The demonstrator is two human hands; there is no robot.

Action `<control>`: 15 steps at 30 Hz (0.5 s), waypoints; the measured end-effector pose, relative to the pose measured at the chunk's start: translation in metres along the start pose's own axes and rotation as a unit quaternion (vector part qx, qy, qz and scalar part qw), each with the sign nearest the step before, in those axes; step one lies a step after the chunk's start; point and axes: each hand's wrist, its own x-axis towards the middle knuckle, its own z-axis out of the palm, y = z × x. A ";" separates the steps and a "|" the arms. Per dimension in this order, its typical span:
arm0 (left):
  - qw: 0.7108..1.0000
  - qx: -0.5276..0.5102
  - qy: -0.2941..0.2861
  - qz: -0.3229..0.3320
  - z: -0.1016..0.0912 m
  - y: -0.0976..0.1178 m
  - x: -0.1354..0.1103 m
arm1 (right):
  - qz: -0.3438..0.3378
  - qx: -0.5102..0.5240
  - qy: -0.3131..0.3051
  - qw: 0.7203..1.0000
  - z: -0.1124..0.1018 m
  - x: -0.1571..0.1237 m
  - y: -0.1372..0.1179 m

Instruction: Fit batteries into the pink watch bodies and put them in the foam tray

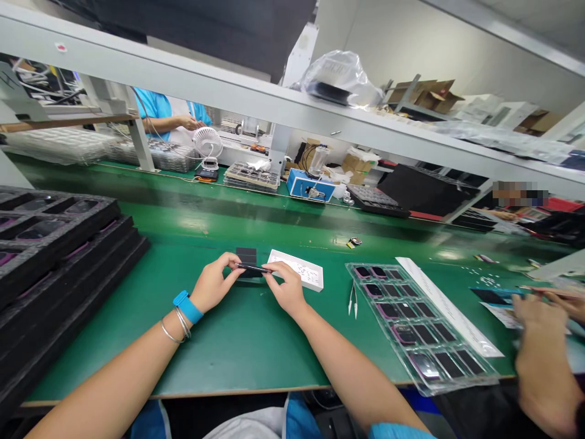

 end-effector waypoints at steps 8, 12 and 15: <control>0.995 -0.090 -0.023 -0.024 0.001 -0.002 0.003 | -0.001 0.007 0.013 1.000 -0.001 -0.001 0.000; 0.985 -0.159 -0.044 -0.057 0.003 -0.002 0.004 | -0.004 0.003 0.014 1.000 -0.001 -0.002 0.002; 0.974 -0.202 -0.058 -0.080 0.003 0.000 0.004 | -0.011 0.002 0.020 1.000 -0.001 -0.002 0.003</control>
